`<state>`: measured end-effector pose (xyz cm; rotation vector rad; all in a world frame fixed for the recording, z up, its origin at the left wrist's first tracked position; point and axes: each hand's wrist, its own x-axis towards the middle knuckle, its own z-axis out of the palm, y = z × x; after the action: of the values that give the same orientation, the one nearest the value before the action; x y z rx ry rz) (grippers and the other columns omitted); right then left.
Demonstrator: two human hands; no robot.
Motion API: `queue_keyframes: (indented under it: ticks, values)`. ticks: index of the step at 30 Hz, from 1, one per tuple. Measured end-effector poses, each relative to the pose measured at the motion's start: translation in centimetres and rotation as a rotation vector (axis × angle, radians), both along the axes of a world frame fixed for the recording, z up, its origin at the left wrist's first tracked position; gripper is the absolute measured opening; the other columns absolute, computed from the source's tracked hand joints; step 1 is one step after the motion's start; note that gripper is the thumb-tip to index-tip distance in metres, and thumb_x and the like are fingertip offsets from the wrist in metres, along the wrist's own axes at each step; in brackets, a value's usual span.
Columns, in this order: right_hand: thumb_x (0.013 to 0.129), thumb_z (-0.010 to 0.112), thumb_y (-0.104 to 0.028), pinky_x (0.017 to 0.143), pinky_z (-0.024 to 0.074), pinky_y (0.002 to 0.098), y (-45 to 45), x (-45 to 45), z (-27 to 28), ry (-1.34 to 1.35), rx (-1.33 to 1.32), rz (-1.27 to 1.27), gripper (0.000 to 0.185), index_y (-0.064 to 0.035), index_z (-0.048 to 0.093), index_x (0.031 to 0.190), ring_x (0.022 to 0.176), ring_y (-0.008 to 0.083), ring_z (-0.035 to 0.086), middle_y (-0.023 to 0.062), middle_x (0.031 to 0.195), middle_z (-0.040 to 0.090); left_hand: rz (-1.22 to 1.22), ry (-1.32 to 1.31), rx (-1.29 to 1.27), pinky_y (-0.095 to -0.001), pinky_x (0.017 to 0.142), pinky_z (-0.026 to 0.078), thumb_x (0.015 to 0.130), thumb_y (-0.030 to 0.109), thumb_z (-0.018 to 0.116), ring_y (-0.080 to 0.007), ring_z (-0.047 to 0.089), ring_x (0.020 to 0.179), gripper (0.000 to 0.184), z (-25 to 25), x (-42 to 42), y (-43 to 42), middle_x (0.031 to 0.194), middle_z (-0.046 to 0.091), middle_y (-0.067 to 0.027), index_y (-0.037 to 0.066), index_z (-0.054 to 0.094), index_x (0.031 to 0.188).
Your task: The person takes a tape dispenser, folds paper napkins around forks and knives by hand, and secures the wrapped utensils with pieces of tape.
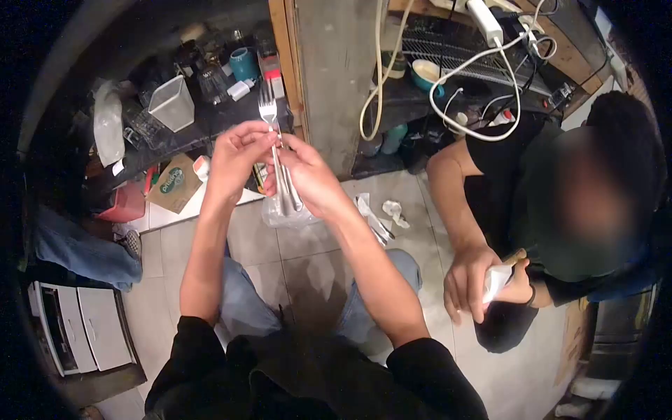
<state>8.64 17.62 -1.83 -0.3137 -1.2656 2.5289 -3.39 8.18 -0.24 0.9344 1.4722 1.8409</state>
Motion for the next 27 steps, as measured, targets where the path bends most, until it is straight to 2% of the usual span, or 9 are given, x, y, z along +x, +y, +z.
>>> queue_keyframes:
  ticks: [2,6,9,13,19,21,22,24,27]
  values:
    - [0.101,0.042,-0.012,0.057,0.0545,0.0305,-0.3,0.1,-0.3,-0.002,0.008,0.035,0.022,-0.0017,0.052,0.118,0.065,0.0166,0.062,0.0071,0.085,0.058,0.058,0.048,0.000,-0.0219,0.066,0.051,0.090,0.007,0.066,-0.0094,0.065,0.070,0.018,-0.4,0.1,-0.6,0.086,0.070,-0.0064,-0.003,0.064,0.105]
    - [0.102,0.042,-0.011,0.061,0.0541,0.0327,-0.9,-0.1,-0.3,-0.046,0.067,0.085,0.026,-0.0008,0.052,0.124,0.069,0.0164,0.061,0.0063,0.090,0.058,0.085,-0.042,-0.011,-0.0216,0.063,0.048,0.090,0.007,0.066,-0.0083,0.061,0.067,0.016,-1.3,0.0,-1.4,0.085,0.070,-0.0060,-0.003,0.065,0.103]
    - [0.102,0.041,-0.012,0.059,0.0550,0.0317,-1.4,-0.5,-0.8,0.038,0.029,0.137,0.023,-0.0008,0.053,0.118,0.065,0.0168,0.061,0.0074,0.086,0.058,0.012,-0.166,0.000,-0.0215,0.062,0.048,0.090,0.009,0.067,-0.0082,0.060,0.065,0.016,-0.6,-0.7,-2.5,0.084,0.070,-0.0052,-0.002,0.065,0.101]
    - [0.103,0.041,-0.014,0.060,0.0561,0.0338,-1.6,0.0,0.9,0.060,-0.037,0.192,0.027,0.0011,0.052,0.122,0.067,0.0198,0.064,0.0102,0.091,0.061,0.057,-0.239,0.047,-0.0206,0.065,0.051,0.090,0.012,0.069,-0.0082,0.063,0.068,0.019,0.5,-0.4,-3.6,0.085,0.069,-0.0054,-0.001,0.064,0.103]
    - [0.103,0.040,-0.016,0.053,0.0522,0.0318,-2.9,-0.7,-0.2,-0.021,-0.039,0.082,0.023,-0.0014,0.053,0.115,0.064,0.0180,0.063,0.0084,0.086,0.058,0.132,-0.123,-0.052,-0.0194,0.065,0.053,0.090,0.011,0.068,-0.0082,0.064,0.069,0.019,-0.8,-0.4,-3.7,0.088,0.070,-0.0065,-0.002,0.064,0.104]
    - [0.103,0.041,-0.016,0.049,0.0425,0.0264,-3.1,-0.8,-0.1,-0.039,-0.073,0.097,0.019,-0.0032,0.053,0.110,0.056,0.0110,0.051,0.0055,0.084,0.054,0.120,-0.009,-0.085,-0.0193,0.062,0.050,0.090,0.010,0.068,-0.0092,0.063,0.066,0.018,-1.1,-0.8,-3.6,0.085,0.069,-0.0066,-0.002,0.064,0.103]
    - [0.103,0.041,-0.016,0.049,0.0425,0.0264,-3.2,-0.9,-0.2,-0.039,-0.074,0.101,0.019,-0.0032,0.053,0.110,0.056,0.0110,0.051,0.0055,0.084,0.054,0.107,0.011,-0.064,-0.0210,0.055,0.047,0.089,0.010,0.069,-0.0107,0.060,0.060,0.020,-1.2,-1.0,-3.5,0.080,0.067,-0.0062,-0.004,0.064,0.102]
    - [0.103,0.042,-0.015,0.048,0.0336,0.0235,-3.6,-1.2,-0.7,-0.053,0.050,0.123,0.017,-0.0043,0.053,0.110,0.054,0.0064,0.038,0.0031,0.084,0.051,0.114,0.011,-0.080,-0.0219,0.052,0.046,0.088,0.010,0.070,-0.0109,0.059,0.058,0.021,-1.3,-1.1,-3.6,0.079,0.067,-0.0065,-0.005,0.063,0.101]
    - [0.103,0.042,-0.013,0.049,0.0316,0.0225,-3.5,-1.4,-1.1,-0.042,0.028,0.158,0.016,-0.0051,0.052,0.113,0.055,0.0047,0.033,0.0018,0.085,0.050,0.211,0.054,-0.106,-0.0230,0.048,0.043,0.085,0.012,0.073,-0.0107,0.057,0.054,0.028,-1.4,-0.6,-3.3,0.075,0.065,-0.0068,-0.005,0.057,0.101]
